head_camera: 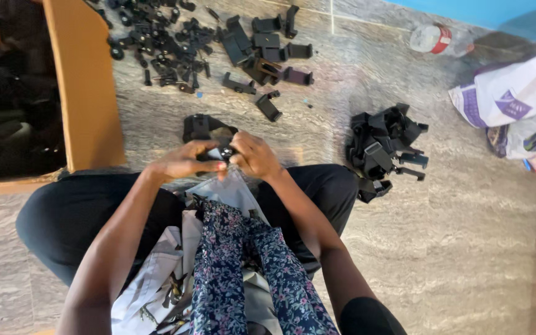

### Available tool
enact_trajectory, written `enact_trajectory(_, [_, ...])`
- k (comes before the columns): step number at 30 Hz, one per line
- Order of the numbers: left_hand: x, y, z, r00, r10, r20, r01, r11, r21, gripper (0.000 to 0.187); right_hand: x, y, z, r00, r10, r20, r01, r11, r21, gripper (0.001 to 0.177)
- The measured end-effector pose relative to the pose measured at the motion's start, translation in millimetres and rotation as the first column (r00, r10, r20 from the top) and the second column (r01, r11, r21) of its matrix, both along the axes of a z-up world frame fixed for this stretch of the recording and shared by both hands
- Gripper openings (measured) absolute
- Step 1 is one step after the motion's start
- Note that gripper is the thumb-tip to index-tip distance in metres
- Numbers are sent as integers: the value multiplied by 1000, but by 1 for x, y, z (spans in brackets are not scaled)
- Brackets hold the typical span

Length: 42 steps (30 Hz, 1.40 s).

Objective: The person sits on the floor and assembles black plastic mounts by hand. They pick up a base unit, insert a metal pin, and attach a strap or bracket, repeating the process with multiple units from a pile on the floor.

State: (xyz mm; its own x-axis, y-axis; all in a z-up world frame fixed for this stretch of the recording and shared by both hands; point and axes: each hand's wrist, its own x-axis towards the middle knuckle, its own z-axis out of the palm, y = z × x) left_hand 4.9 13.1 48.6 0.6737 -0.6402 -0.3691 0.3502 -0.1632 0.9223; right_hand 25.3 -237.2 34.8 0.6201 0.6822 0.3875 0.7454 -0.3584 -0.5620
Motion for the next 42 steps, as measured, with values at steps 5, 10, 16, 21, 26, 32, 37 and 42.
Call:
enact_trajectory(5, [-3,-7,9,986,108,123,-121,988,100,34,-7,-4,-1,991,-127,44,130,988,-85,44])
enact_trajectory(10, [-4,-7,8,985,144,98,-153,984,93,43,-9,2,-13,984,-167,-65,168,986,21,41])
enact_trajectory(16, [-2,-11,-19,933,214,-291,-280,936,-211,56,-4,14,-8,949,-177,-261,234,950,208,34])
enact_trajectory(21, [-14,-13,-48,773,-167,-611,-332,715,-615,43,-8,21,3,942,-161,-295,226,953,201,33])
enact_trajectory(26, [-11,-14,-44,780,-173,-601,-337,693,-638,51,-8,26,14,936,-217,-277,263,954,143,38])
enact_trajectory(32, [10,-21,-26,882,388,266,-379,921,-89,41,13,13,13,514,-162,-842,440,893,96,55])
enact_trajectory(37, [13,9,-23,672,637,-377,-733,502,-459,26,47,-14,-13,604,-473,-641,651,757,56,38])
enact_trajectory(42, [14,19,-39,484,696,-531,-873,344,-345,25,34,1,-53,810,-539,-233,539,840,-68,31])
